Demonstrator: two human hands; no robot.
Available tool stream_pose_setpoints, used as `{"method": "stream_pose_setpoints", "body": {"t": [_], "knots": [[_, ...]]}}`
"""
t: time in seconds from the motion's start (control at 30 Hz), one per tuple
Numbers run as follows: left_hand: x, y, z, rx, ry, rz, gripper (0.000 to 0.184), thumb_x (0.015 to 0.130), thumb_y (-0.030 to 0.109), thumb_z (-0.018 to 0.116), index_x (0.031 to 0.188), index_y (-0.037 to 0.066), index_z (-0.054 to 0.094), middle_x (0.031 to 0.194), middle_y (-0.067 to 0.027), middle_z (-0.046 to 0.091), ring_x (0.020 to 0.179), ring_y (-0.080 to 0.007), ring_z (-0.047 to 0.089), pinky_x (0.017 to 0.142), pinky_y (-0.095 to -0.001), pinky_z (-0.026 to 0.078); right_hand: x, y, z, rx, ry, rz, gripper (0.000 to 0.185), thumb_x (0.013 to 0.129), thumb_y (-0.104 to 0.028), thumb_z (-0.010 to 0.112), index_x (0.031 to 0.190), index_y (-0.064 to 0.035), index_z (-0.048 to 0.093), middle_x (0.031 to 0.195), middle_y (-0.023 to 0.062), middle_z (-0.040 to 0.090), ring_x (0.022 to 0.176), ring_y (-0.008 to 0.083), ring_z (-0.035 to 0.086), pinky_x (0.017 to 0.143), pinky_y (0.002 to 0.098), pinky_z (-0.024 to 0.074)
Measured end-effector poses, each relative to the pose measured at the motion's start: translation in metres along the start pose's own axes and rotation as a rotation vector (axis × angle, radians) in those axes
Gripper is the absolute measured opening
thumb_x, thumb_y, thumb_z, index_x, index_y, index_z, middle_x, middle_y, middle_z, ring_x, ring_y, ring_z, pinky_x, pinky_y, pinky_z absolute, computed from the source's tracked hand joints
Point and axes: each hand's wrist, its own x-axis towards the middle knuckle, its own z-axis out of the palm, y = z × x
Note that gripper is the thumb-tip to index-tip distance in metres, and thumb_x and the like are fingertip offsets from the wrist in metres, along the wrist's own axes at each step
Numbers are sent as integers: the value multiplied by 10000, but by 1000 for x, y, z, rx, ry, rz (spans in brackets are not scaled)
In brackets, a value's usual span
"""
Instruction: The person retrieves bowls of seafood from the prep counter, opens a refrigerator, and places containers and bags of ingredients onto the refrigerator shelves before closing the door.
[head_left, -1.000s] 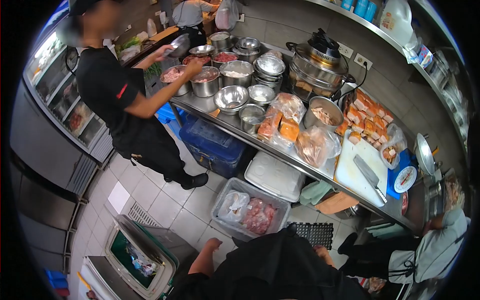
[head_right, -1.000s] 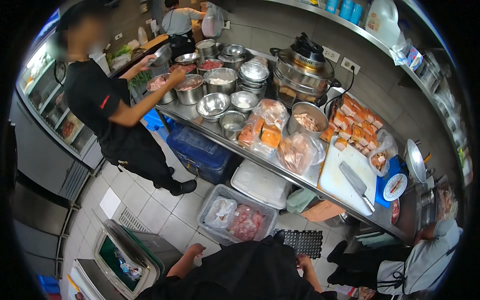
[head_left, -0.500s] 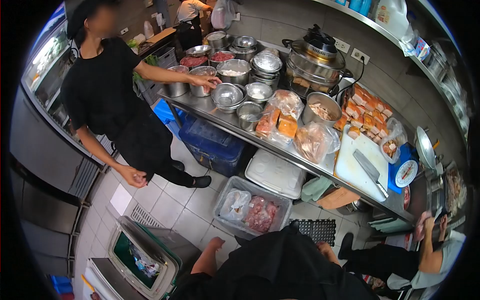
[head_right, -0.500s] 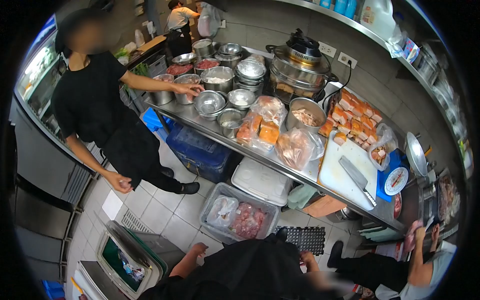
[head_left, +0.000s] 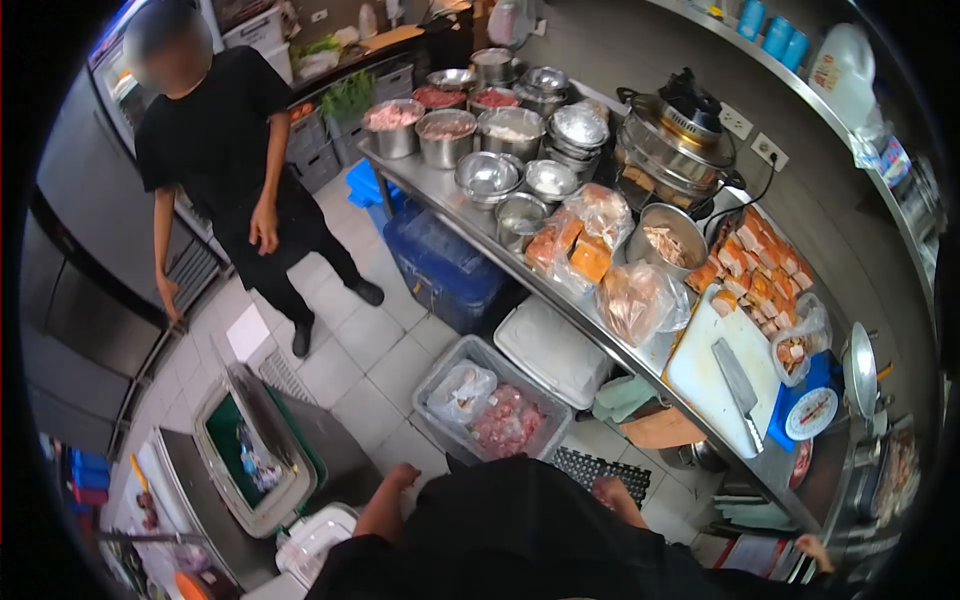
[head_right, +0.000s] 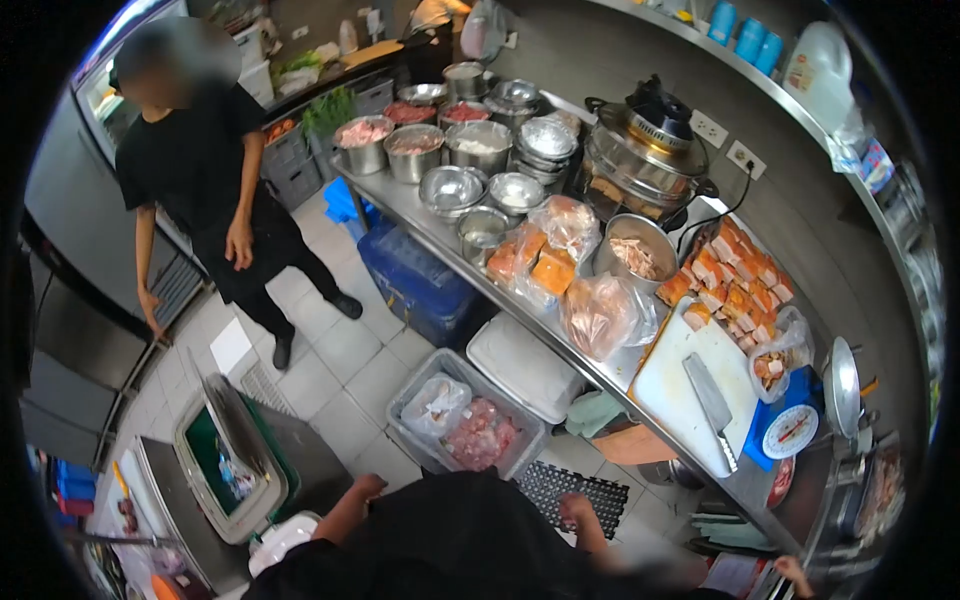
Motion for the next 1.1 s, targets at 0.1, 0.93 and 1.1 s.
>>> {"method": "stream_pose_setpoints", "body": {"t": [0.1,0.93,1.1], "knots": [[-18,-4,22,155,79,267,392,869,366,517,762,37,701,737,-145,682,685,-307,680,697,-445,538,41,-4,-3,237,-21,-56,175,826,-109,491,955,-94,607,785,90,622,586,214,588,439,356,446],[-187,-62,-459,-972,644,446,303,926,207,591,1156,9,594,1040,-60,636,942,-139,593,824,-259,455,151,-351,319,-901,-27,-656,315,833,-350,635,929,-52,669,882,94,671,793,217,645,713,352,516],[-177,-70,-522,-949,537,405,316,938,197,575,1182,-3,567,1069,-67,625,942,-149,604,792,-264,460,144,-415,366,-554,-14,-343,304,851,-325,571,902,-40,663,811,120,678,717,259,655,679,364,521]]}}
